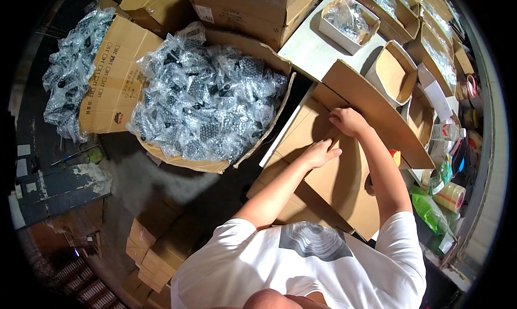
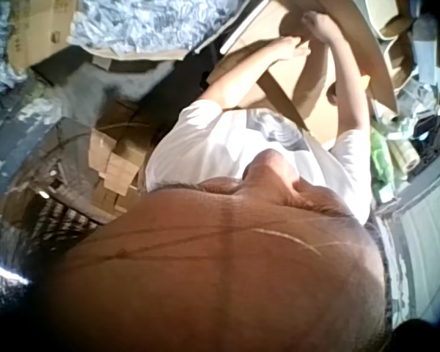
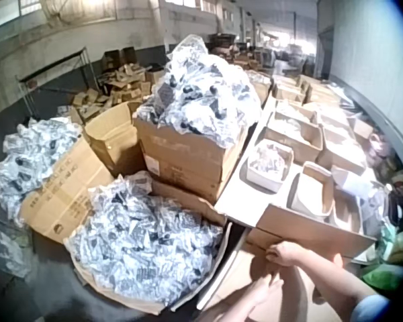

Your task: The person picks up wrapped items from a large box, places them into smaller cardboard boxes, seals the boxes using a handheld tape dispenser, and then carries the sealed boxes to a stack.

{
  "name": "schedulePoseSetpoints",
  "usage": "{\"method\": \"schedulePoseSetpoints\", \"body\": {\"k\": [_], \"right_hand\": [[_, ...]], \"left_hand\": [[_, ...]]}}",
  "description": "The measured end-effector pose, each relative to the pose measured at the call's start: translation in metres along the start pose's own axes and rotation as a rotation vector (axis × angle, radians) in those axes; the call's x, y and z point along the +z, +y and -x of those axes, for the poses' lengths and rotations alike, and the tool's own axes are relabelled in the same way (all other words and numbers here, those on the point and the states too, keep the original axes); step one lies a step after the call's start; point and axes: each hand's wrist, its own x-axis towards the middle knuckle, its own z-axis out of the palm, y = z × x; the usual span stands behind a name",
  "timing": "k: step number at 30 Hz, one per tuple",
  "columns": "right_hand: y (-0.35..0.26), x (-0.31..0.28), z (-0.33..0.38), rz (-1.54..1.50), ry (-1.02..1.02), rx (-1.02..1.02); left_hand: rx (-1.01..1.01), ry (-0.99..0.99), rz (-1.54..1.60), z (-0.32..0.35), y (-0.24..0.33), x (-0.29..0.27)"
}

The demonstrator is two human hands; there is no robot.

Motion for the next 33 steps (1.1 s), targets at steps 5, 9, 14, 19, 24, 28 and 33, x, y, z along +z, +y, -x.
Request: {"method": "schedulePoseSetpoints", "body": {"k": [5,9,14,19,24,28,33], "right_hand": [[-0.024,0.025,-0.053,0.066,0.111,-0.382],[-0.033,0.035,-0.06,0.249,-0.05,-0.128],[-0.05,0.006,-0.038,0.361,-0.007,-0.015],[-0.06,-0.04,0.079,0.302,0.293,0.161],[-0.042,-0.016,0.201,0.243,0.039,0.61],[-0.003,0.052,0.222,-0.008,0.533,0.534],[-0.037,0.042,0.204,-0.391,0.863,0.339]], "left_hand": [[0.0,-0.143,0.283,-0.022,-0.036,0.002],[0.11,-0.037,0.24,-0.001,-0.007,-0.007],[0.032,0.691,-0.397,0.03,0.024,0.003],[-0.036,0.317,-0.18,0.026,0.021,-0.015],[0.098,0.293,0.05,0.02,0.006,-0.011],[0.082,0.278,0.046,0.012,0.022,-0.003],[0.123,0.365,0.187,0.015,0.011,-0.002]]}}
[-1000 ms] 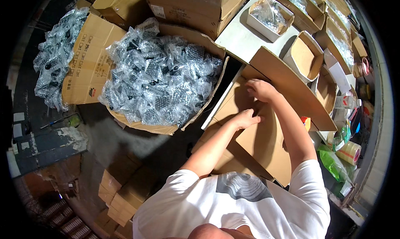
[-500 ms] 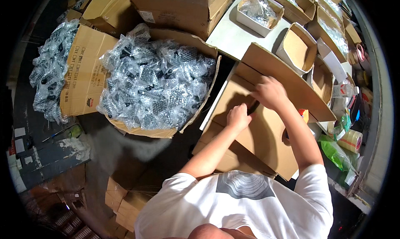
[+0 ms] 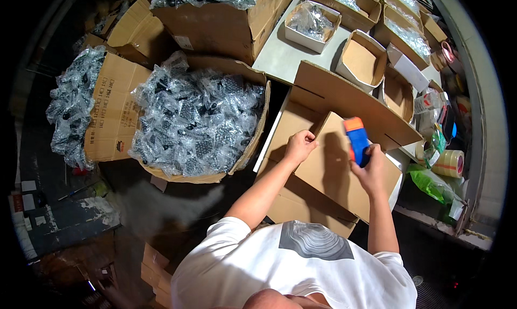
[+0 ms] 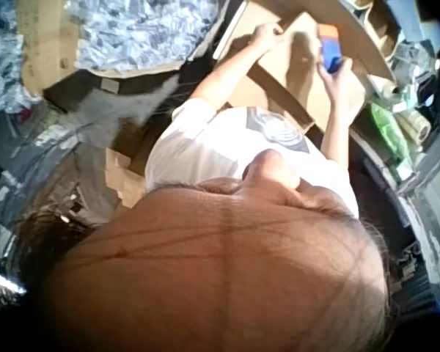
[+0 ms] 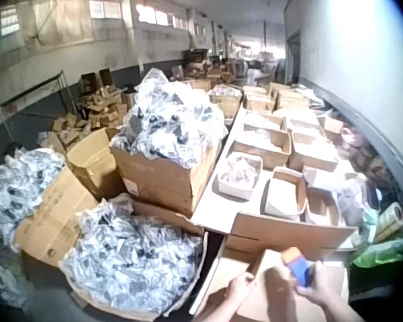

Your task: The person picks up wrapped items from a large box, places them into smaller cardboard boxes, seals the boxes using a handheld tape dispenser, and then carries the sealed boxes to a stack.

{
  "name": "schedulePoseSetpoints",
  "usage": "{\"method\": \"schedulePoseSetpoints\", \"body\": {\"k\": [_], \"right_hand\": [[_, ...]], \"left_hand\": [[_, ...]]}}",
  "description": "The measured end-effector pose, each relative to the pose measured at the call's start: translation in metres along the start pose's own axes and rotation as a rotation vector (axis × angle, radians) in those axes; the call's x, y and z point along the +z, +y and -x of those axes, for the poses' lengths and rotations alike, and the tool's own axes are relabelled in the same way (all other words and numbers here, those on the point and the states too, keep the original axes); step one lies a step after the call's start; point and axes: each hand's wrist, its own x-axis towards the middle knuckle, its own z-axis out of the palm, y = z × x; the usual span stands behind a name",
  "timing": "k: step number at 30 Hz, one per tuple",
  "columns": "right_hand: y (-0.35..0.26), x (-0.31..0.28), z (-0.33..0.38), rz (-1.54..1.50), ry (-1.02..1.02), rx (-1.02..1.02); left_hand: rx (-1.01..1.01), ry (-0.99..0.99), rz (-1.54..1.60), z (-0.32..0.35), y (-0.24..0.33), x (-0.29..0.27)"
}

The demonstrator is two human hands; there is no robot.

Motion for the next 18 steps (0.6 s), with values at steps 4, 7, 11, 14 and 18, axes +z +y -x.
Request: {"method": "schedulePoseSetpoints", "body": {"k": [4,7,11,14,18], "right_hand": [[0.016,0.032,0.011,-0.393,-0.2,-0.081],[0.017,0.043,0.008,-0.305,-0.301,-0.189],[0.003,0.042,0.0,-0.254,-0.398,-0.248],[-0.009,0.017,-0.008,-0.179,-0.49,-0.353],[0.0,-0.036,-0.002,-0.098,-0.613,-0.312]], "left_hand": [[-0.277,-0.267,0.91,0.004,-0.011,-0.013],[-0.308,-0.374,1.146,0.012,0.001,-0.02],[-0.255,-0.287,1.0,0.01,-0.007,-0.024],[-0.265,-0.174,0.814,0.009,-0.016,-0.019],[-0.26,-0.034,0.625,0.008,-0.014,-0.007]]}}
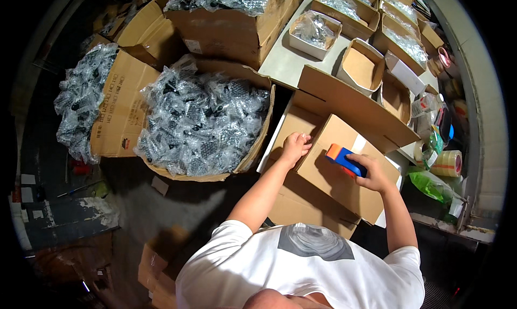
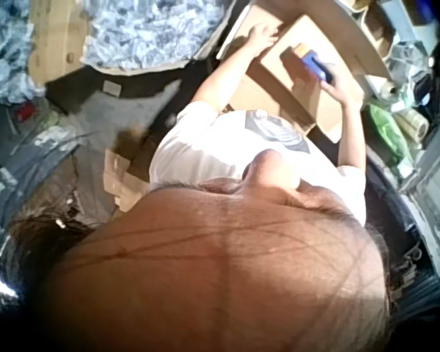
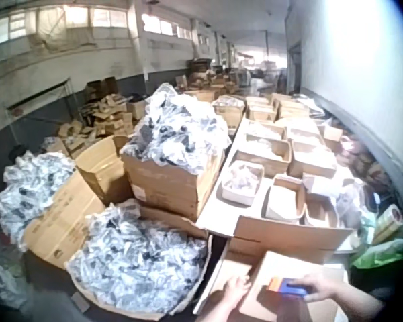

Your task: The person picks up wrapped items from a large box, places them into smaller cardboard boxes, seals the boxes using a handheld tape dispenser, and then carries the sealed boxes to a stack.

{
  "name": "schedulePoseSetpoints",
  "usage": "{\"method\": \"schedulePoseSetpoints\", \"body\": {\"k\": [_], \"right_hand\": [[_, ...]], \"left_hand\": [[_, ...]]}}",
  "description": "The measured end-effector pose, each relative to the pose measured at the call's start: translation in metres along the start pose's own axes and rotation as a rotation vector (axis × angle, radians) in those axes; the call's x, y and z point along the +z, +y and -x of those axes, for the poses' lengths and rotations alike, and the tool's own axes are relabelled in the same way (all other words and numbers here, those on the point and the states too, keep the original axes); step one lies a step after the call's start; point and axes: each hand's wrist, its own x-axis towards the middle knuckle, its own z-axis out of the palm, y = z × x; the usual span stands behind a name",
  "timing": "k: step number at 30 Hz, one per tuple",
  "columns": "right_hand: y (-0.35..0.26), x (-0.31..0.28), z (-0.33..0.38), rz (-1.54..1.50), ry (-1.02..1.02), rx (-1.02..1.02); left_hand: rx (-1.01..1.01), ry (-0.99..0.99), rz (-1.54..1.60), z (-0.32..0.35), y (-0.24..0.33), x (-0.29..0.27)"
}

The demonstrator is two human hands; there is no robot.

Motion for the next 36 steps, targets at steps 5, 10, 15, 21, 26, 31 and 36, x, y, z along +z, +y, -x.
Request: {"method": "schedulePoseSetpoints", "body": {"k": [5,10,15,21,26,31,36], "right_hand": [[-0.018,-0.001,-0.022,0.223,-0.094,0.102],[-0.008,0.003,-0.028,0.343,-0.15,0.153],[-0.018,0.001,-0.036,0.423,-0.197,0.191],[-0.013,-0.013,-0.008,0.341,-0.253,0.251],[0.019,-0.039,0.066,0.36,-0.335,0.399],[0.023,-0.035,0.106,0.416,-0.023,0.369],[0.04,0.016,0.179,0.052,0.775,0.546]], "left_hand": [[-0.03,0.038,-0.37,-0.023,-0.013,-0.004],[0.195,0.369,-1.069,-0.023,-0.036,0.01],[0.314,0.15,-0.631,-0.011,-0.031,0.002],[0.268,-0.02,-0.884,-0.002,-0.003,0.025],[0.216,-0.207,-0.778,-0.027,-0.008,0.014],[0.24,-0.421,-0.585,-0.067,0.019,0.071],[0.169,-0.412,-1.273,-0.105,0.053,0.074]]}}
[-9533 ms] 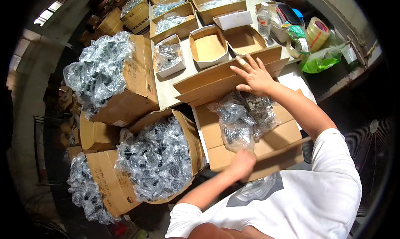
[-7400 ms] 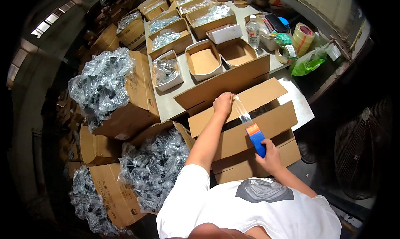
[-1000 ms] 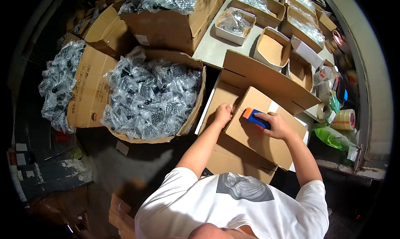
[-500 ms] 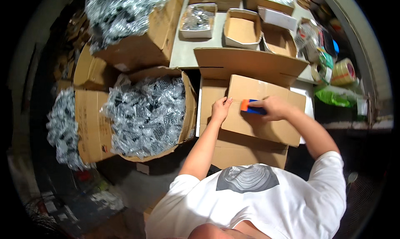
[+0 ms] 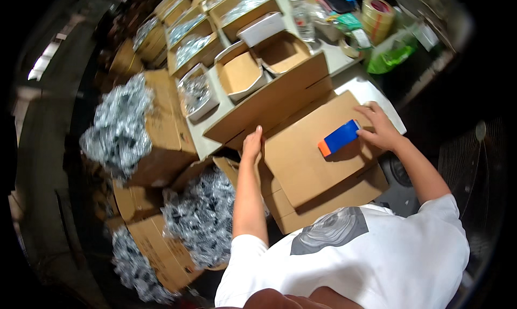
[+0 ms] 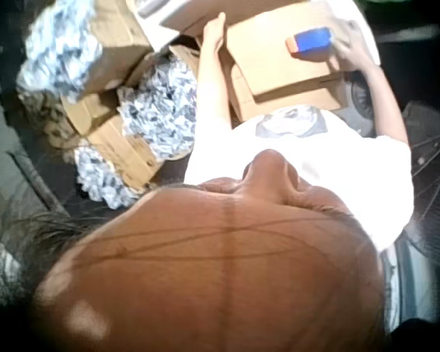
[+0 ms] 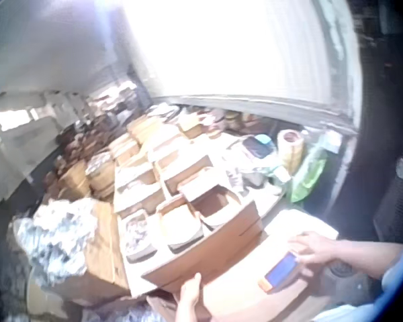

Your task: The person picks up wrapped items from a large box, places them into smaller cardboard boxes, seals the boxes using a handheld tape dispenser, and then carries the sealed boxes to a stack.

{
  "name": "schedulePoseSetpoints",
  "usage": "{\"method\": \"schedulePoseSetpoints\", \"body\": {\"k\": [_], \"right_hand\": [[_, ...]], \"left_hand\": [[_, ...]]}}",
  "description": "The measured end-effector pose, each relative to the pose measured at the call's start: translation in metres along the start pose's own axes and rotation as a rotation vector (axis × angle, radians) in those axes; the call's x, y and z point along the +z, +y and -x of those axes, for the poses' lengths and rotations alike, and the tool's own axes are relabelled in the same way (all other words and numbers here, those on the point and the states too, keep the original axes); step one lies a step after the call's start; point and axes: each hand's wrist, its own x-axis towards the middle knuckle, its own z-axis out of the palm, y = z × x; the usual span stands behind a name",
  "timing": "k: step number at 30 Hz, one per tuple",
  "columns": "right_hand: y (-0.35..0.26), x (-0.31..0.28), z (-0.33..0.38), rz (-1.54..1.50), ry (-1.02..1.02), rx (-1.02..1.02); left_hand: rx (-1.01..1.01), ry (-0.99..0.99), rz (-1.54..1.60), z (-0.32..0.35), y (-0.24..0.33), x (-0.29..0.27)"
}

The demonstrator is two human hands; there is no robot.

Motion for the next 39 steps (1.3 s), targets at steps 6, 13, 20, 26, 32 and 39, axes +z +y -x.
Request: {"method": "schedulePoseSetpoints", "body": {"k": [6,13,20,26,32,39], "right_hand": [[0.06,0.076,0.115,-0.522,0.331,0.626],[0.043,0.12,0.07,-0.564,0.25,0.3],[0.03,0.102,0.067,-0.632,0.155,0.515],[0.014,0.059,0.04,0.024,-0.326,0.738],[0.058,0.107,0.001,-0.449,-0.413,0.336],[0.044,0.092,-0.019,-0.286,-0.746,0.581]], "left_hand": [[-0.094,-0.55,-0.21,0.013,0.019,0.048],[-0.058,-0.762,0.273,-0.032,0.124,0.118],[-0.202,-0.645,0.071,-0.056,0.129,0.138],[0.099,-0.58,0.088,-0.053,0.114,0.145],[0.2,-0.696,-0.39,-0.062,0.125,0.139],[0.284,-0.547,-0.991,-0.052,0.151,0.146]]}}
